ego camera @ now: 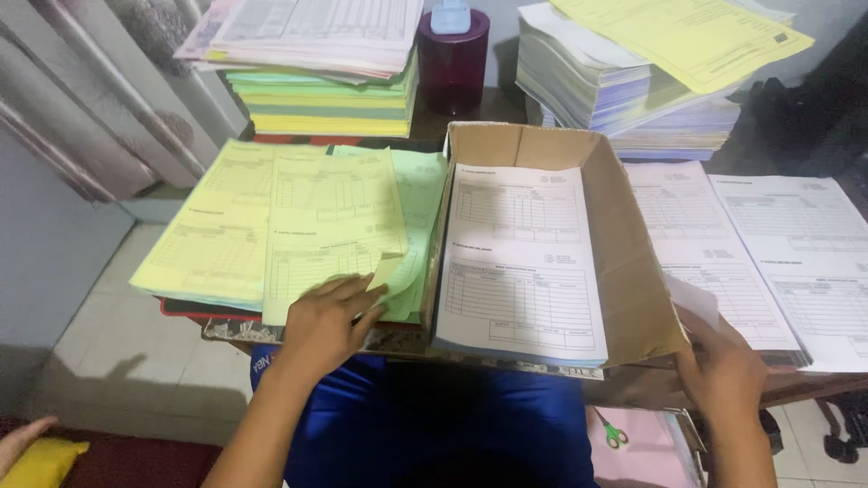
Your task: Sorting and collating different colored sheets of paper from stacks into a cardboard box
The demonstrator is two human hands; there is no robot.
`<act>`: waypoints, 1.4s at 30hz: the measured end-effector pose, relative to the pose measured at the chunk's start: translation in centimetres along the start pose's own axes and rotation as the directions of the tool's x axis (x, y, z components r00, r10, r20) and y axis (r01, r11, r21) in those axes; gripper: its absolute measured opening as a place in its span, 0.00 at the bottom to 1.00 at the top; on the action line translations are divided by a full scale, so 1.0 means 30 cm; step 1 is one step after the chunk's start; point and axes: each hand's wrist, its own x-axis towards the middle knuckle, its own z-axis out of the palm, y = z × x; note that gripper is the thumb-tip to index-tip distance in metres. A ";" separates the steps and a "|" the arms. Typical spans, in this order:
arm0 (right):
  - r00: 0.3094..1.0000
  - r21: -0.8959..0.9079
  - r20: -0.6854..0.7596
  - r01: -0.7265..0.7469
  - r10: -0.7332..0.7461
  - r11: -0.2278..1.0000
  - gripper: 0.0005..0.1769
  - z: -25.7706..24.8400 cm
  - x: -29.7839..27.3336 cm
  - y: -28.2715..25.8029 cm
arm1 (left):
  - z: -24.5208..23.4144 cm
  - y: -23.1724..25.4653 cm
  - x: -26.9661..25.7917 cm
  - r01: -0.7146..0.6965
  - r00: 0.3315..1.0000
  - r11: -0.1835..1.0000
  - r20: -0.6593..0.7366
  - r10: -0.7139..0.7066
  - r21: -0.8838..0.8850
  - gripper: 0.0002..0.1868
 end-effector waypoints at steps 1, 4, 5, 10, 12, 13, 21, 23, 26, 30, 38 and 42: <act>1.000 -0.005 0.006 0.004 -0.004 1.000 0.26 0.006 -0.002 0.007 | 0.001 0.003 -0.006 0.008 1.000 1.000 0.002 -0.008 -0.004 0.13; 0.998 -0.043 -0.029 0.050 -0.052 0.998 0.28 0.024 0.005 0.030 | 0.012 -0.005 -0.017 -0.008 0.998 1.000 -0.058 0.008 -0.006 0.12; 0.994 -0.031 -0.051 0.092 -0.094 0.995 0.27 0.032 0.008 0.042 | 0.022 -0.016 -0.025 -0.018 0.999 1.000 -0.043 0.019 0.013 0.12; 0.998 -0.028 -0.033 0.053 -0.054 0.998 0.26 0.013 0.006 0.016 | -0.017 0.000 -0.002 -0.034 0.994 0.997 -0.108 0.027 -0.067 0.11; 1.000 -0.041 0.016 -0.027 0.027 0.999 0.30 0.013 0.010 0.009 | -0.015 0.005 0.007 -0.052 0.980 0.985 -0.197 0.019 -0.163 0.12; 0.999 -0.042 0.022 -0.029 0.030 0.999 0.30 0.021 0.010 0.019 | -0.002 -0.004 0.004 -0.050 0.981 0.985 -0.191 0.018 -0.167 0.12; 0.987 -0.013 -0.120 0.106 -0.107 0.994 0.24 0.063 0.003 0.060 | -0.025 0.030 0.071 0.147 0.887 0.953 -0.391 -0.246 -0.267 0.10; 0.985 -0.045 -0.119 0.117 -0.122 0.992 0.23 0.054 -0.006 0.052 | -0.031 0.061 0.090 0.142 0.868 0.941 -0.419 -0.267 -0.306 0.11; 0.998 -0.042 -0.049 0.041 -0.044 0.998 0.25 0.008 -0.001 -0.001 | -0.082 0.115 0.159 0.092 0.845 0.946 -0.478 -0.240 -0.312 0.14; 0.994 -0.051 -0.059 0.093 -0.096 0.994 0.25 0.047 0.023 0.045 | -0.135 0.211 0.220 -0.023 0.868 0.988 -0.493 -0.056 -0.154 0.12; 0.999 -0.061 -0.022 0.027 -0.029 0.998 0.26 0.046 0.018 0.038 | -0.113 0.594 0.283 -0.349 0.917 0.926 -0.254 0.306 -0.142 0.09; 0.975 -0.024 -0.135 0.173 -0.175 0.985 0.22 0.097 0.020 0.101 | 0.067 0.688 0.255 -0.386 0.907 0.918 -0.219 0.359 -0.093 0.10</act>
